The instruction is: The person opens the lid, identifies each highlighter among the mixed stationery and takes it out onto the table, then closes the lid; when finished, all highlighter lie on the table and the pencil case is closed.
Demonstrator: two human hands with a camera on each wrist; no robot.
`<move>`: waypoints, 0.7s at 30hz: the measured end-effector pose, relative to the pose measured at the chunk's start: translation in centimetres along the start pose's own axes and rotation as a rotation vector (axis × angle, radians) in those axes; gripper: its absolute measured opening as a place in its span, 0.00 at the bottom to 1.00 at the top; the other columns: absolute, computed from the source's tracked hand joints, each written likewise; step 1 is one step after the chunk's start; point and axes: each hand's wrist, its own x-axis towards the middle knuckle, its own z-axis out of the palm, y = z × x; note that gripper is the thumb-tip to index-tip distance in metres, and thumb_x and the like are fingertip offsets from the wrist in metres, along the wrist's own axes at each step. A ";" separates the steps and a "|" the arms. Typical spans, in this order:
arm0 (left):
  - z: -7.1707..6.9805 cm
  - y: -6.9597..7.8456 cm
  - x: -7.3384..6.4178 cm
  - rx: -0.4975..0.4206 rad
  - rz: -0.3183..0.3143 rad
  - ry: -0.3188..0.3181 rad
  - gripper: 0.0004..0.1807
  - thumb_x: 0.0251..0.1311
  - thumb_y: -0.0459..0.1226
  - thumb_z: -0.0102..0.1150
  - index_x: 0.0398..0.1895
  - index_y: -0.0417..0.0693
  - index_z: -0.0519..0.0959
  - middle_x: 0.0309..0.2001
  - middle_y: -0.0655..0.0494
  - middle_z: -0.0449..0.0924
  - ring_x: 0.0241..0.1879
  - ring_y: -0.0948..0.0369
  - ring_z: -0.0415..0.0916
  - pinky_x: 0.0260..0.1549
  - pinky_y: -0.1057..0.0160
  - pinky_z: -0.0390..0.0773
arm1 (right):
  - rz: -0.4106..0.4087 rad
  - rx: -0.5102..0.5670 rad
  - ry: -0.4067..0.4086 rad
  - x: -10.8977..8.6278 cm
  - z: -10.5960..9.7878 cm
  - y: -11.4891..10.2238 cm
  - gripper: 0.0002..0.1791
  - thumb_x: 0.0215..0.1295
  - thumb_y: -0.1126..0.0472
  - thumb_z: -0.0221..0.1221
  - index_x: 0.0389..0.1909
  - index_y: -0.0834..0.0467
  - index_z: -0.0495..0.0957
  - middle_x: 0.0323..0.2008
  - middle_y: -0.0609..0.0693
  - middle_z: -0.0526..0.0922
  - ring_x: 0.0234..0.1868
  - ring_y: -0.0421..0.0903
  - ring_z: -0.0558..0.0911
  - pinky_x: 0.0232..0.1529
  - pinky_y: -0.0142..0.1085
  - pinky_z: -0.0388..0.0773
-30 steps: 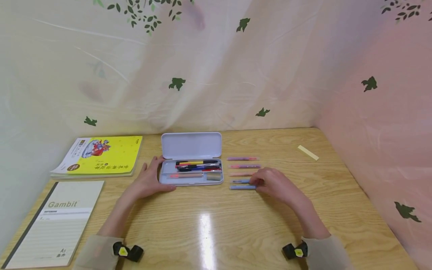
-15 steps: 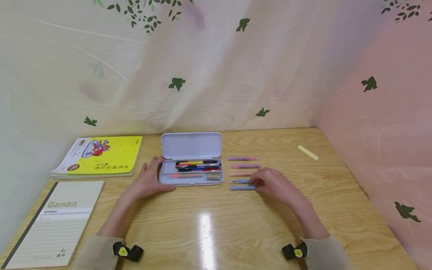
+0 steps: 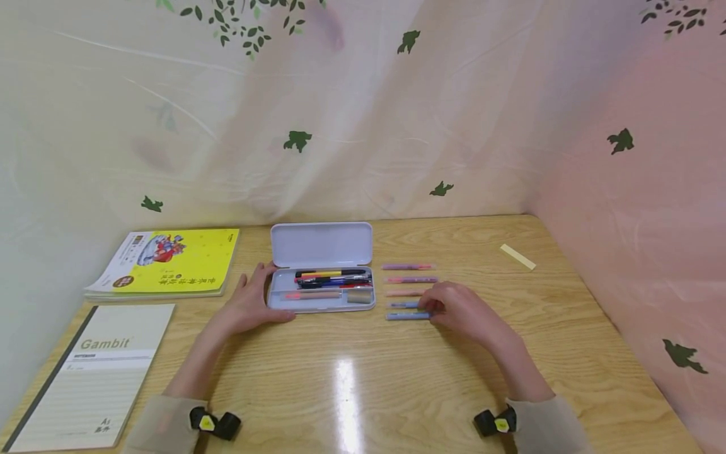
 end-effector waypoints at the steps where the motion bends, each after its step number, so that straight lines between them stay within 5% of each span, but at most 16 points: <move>1: 0.0 0.0 0.0 0.001 0.000 0.000 0.61 0.48 0.53 0.79 0.79 0.44 0.51 0.83 0.38 0.46 0.83 0.37 0.36 0.81 0.35 0.30 | -0.001 -0.003 0.001 0.0 0.0 0.0 0.14 0.55 0.72 0.72 0.40 0.53 0.86 0.36 0.42 0.85 0.36 0.35 0.80 0.38 0.31 0.82; 21: 0.1 0.0 0.1 -0.002 0.002 0.002 0.62 0.48 0.54 0.79 0.80 0.44 0.51 0.83 0.37 0.47 0.83 0.36 0.37 0.80 0.34 0.31 | 0.012 -0.011 -0.024 -0.1 -0.3 -0.2 0.14 0.54 0.68 0.74 0.42 0.53 0.86 0.37 0.41 0.86 0.38 0.37 0.80 0.40 0.33 0.81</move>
